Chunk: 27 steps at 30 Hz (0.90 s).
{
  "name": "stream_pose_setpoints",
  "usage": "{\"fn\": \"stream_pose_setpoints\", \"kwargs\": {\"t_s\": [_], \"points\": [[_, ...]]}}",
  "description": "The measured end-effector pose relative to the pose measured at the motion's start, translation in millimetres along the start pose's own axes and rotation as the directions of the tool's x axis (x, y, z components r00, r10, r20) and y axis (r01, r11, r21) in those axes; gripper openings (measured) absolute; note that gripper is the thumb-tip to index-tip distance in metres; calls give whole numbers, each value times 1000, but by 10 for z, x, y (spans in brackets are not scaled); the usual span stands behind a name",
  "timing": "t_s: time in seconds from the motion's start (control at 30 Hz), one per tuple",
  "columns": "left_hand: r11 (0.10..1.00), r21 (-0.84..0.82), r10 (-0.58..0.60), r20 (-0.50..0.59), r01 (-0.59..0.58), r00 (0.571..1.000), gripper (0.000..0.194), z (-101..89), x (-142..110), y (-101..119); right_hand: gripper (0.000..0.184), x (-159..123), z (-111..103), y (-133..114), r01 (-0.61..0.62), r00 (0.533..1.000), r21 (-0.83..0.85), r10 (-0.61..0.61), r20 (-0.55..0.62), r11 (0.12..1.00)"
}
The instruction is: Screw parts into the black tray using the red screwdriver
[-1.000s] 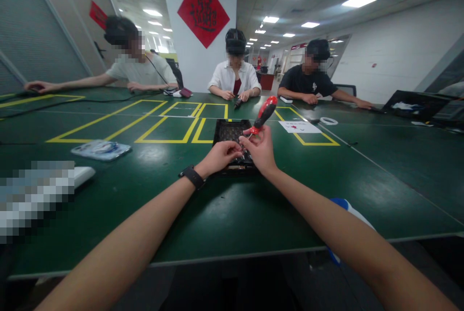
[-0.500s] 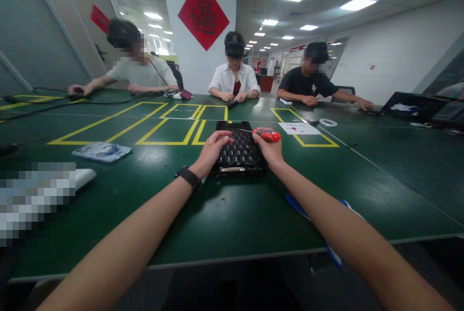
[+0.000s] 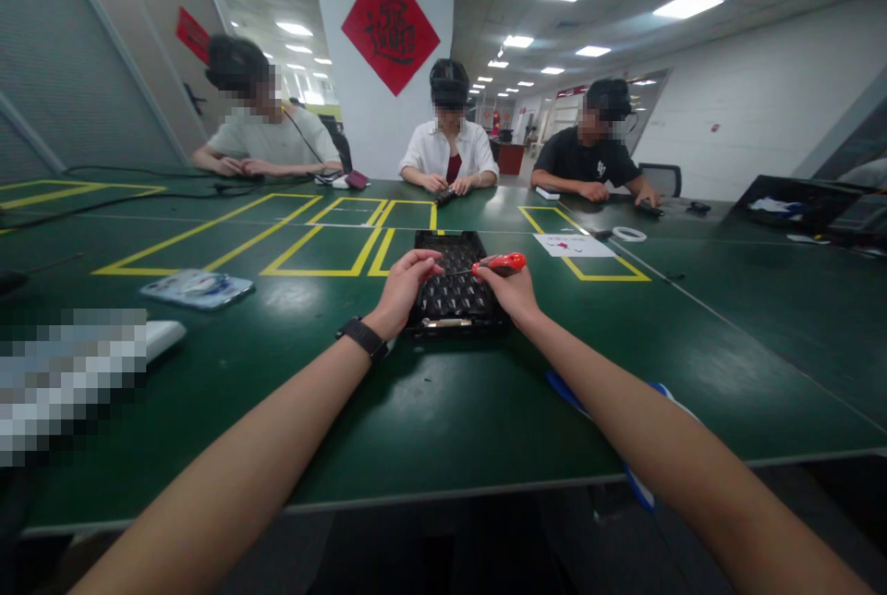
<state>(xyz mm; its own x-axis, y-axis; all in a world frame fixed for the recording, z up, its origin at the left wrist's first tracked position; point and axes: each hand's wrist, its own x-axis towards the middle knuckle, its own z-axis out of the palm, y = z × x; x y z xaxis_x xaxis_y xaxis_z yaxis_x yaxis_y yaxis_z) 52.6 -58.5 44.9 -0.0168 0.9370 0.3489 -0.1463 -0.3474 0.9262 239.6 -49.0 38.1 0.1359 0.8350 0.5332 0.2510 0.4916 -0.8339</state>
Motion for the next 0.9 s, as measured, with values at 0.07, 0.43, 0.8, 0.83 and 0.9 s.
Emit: {"fn": "stream_pose_setpoints", "kwargs": {"t_s": [0.07,0.43,0.8,0.83,0.9], "points": [[1000,-4,13,-1,-13,1000,22,-2,-7,4,20,13,-3,18,-32,998,41,35,-62,999],[909,387,136,70,-153,988,37,18,-18,-49,19,111,-24,-46,-224,888,625,421,-185,748],[904,419,41,118,-87,992,27,43,-68,-4,23,79,-8,-44,-142,926,668,336,-171,731],[905,414,49,124,-96,991,27,41,-67,-5,23,85,-14,-49,-134,921,696,348,-175,705],[908,402,63,145,-117,987,26,36,-63,-12,27,102,-24,-69,-134,914,755,374,-156,642]]}}
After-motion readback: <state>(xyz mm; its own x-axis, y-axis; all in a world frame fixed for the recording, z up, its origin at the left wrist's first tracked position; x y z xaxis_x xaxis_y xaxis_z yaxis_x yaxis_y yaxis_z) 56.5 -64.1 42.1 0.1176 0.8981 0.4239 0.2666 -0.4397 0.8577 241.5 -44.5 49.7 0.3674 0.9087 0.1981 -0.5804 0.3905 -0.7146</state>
